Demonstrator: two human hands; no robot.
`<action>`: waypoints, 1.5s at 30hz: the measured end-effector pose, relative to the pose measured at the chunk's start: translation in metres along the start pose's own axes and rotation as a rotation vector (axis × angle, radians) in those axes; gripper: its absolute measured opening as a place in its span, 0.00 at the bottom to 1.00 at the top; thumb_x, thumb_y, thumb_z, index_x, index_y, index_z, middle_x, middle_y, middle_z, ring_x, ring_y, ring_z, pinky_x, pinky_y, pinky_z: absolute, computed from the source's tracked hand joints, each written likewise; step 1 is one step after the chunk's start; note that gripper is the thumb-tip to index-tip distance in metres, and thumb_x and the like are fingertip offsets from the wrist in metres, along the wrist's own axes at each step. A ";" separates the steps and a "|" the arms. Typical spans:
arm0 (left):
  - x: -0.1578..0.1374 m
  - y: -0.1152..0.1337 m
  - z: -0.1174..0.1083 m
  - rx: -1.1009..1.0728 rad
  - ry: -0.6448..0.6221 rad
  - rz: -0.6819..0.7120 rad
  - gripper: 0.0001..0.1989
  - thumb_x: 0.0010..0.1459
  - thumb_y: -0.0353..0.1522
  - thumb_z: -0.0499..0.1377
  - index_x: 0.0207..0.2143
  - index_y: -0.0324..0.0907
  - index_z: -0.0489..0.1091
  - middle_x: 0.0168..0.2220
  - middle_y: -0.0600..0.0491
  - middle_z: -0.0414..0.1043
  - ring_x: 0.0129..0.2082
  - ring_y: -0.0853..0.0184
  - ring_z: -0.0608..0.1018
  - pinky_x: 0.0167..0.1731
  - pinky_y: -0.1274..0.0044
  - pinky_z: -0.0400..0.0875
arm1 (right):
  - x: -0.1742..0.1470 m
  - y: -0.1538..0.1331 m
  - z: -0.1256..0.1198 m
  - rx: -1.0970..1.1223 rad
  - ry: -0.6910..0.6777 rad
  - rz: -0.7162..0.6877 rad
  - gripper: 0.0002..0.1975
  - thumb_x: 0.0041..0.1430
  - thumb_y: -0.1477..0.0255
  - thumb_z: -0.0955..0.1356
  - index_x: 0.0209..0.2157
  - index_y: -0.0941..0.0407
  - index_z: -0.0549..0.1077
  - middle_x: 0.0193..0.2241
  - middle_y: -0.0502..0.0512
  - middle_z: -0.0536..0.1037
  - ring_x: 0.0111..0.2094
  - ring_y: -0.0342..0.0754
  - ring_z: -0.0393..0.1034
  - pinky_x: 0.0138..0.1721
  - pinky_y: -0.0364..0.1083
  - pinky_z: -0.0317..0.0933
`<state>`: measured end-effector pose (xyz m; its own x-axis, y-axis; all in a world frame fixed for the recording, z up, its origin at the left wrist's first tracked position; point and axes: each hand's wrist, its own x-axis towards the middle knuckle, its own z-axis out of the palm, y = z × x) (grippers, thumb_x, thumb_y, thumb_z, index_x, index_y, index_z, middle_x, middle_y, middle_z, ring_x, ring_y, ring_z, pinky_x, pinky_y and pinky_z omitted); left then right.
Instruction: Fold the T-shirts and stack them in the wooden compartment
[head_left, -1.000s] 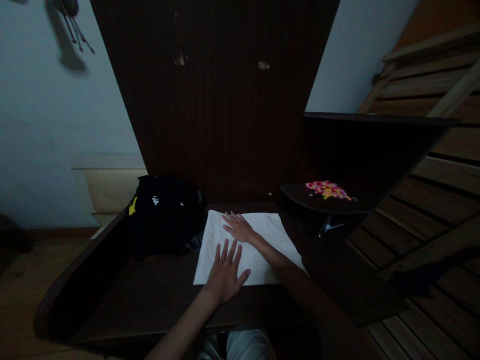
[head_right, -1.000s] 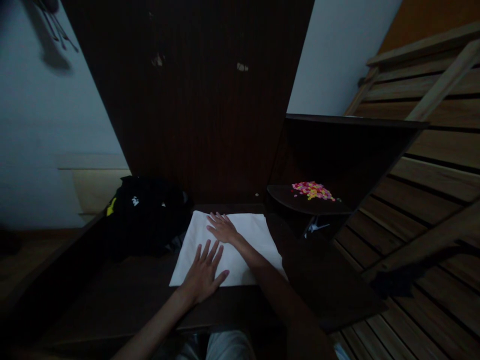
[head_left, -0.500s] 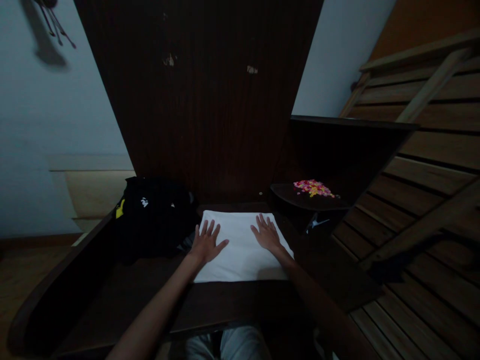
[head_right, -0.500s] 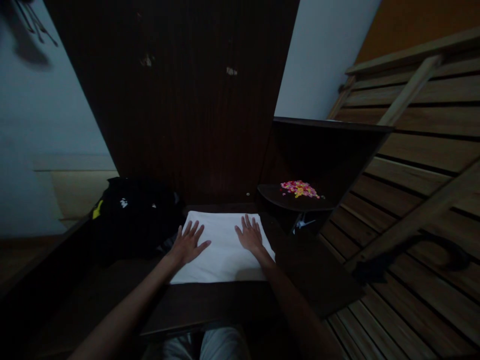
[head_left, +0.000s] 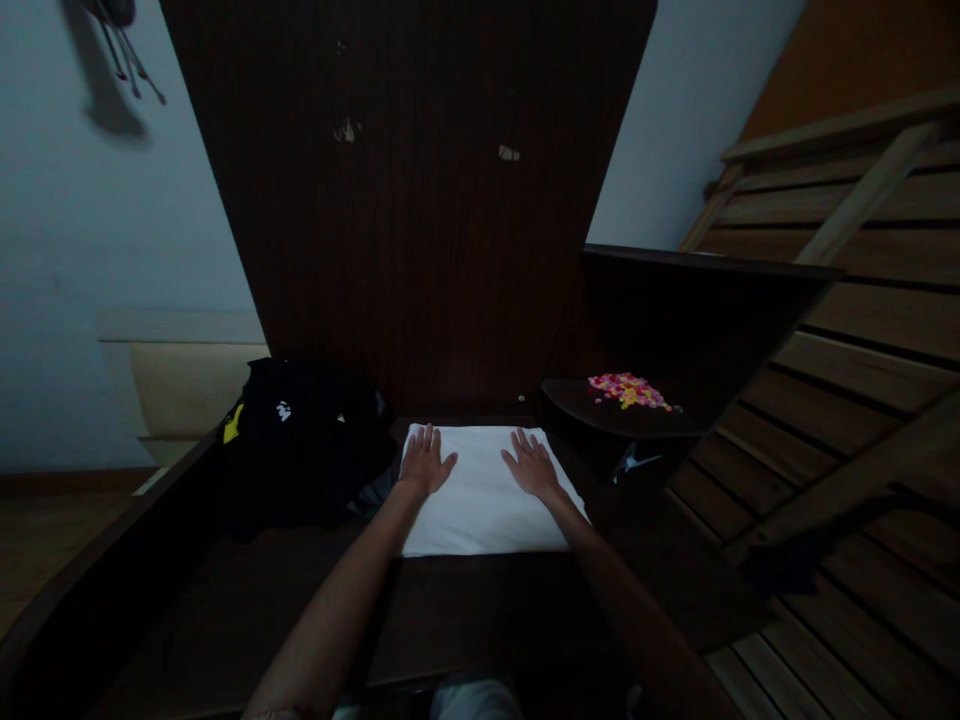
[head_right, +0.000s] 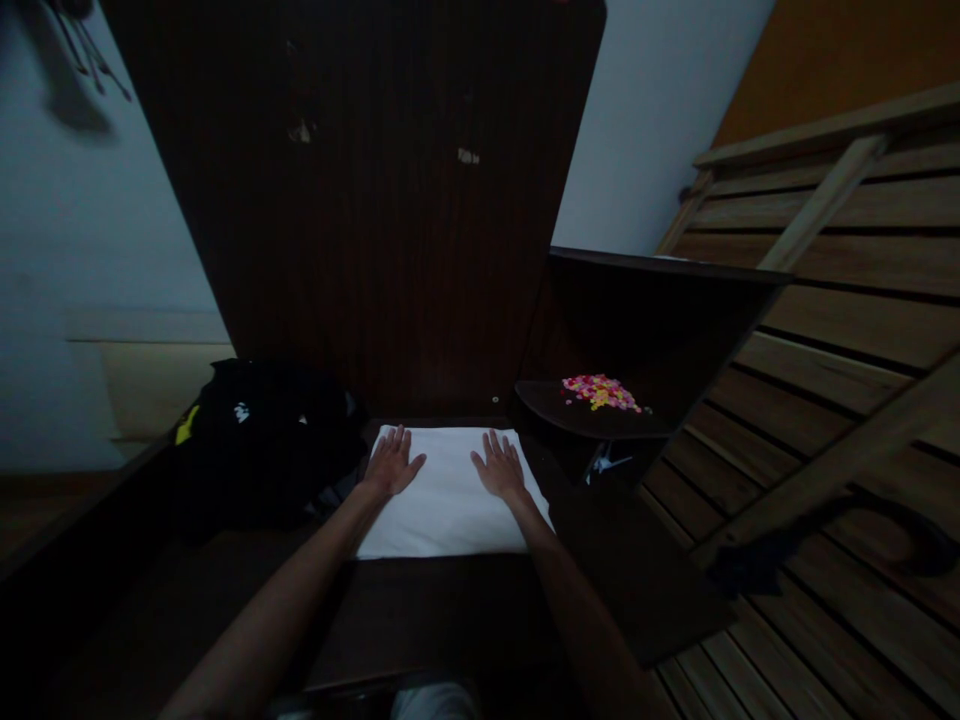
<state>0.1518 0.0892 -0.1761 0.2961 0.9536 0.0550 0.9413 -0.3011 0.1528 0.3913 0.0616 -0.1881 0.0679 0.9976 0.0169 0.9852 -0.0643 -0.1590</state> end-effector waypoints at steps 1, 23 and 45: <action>0.002 -0.002 0.000 -0.007 -0.008 -0.004 0.39 0.63 0.49 0.37 0.66 0.29 0.48 0.69 0.37 0.41 0.68 0.52 0.45 0.63 0.63 0.43 | 0.001 0.000 0.000 0.001 -0.001 0.001 0.34 0.67 0.56 0.51 0.67 0.61 0.47 0.69 0.57 0.42 0.68 0.59 0.37 0.66 0.54 0.33; 0.069 -0.093 -0.042 -0.576 -0.047 0.066 0.20 0.49 0.50 0.57 0.24 0.41 0.67 0.21 0.56 0.69 0.26 0.68 0.71 0.27 0.79 0.65 | 0.000 -0.004 0.001 -0.045 -0.007 0.009 0.35 0.67 0.54 0.48 0.68 0.59 0.45 0.69 0.55 0.39 0.69 0.57 0.35 0.66 0.54 0.33; 0.017 -0.032 -0.027 -0.086 0.297 0.004 0.15 0.60 0.30 0.49 0.46 0.37 0.70 0.48 0.40 0.70 0.52 0.55 0.70 0.53 0.67 0.63 | 0.005 -0.010 0.004 -0.026 -0.042 0.024 0.35 0.66 0.53 0.47 0.68 0.58 0.43 0.69 0.53 0.35 0.69 0.56 0.30 0.65 0.53 0.30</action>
<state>0.1224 0.1153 -0.1532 0.2280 0.9125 0.3397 0.9193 -0.3167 0.2338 0.3814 0.0670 -0.1900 0.0853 0.9959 -0.0283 0.9871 -0.0884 -0.1332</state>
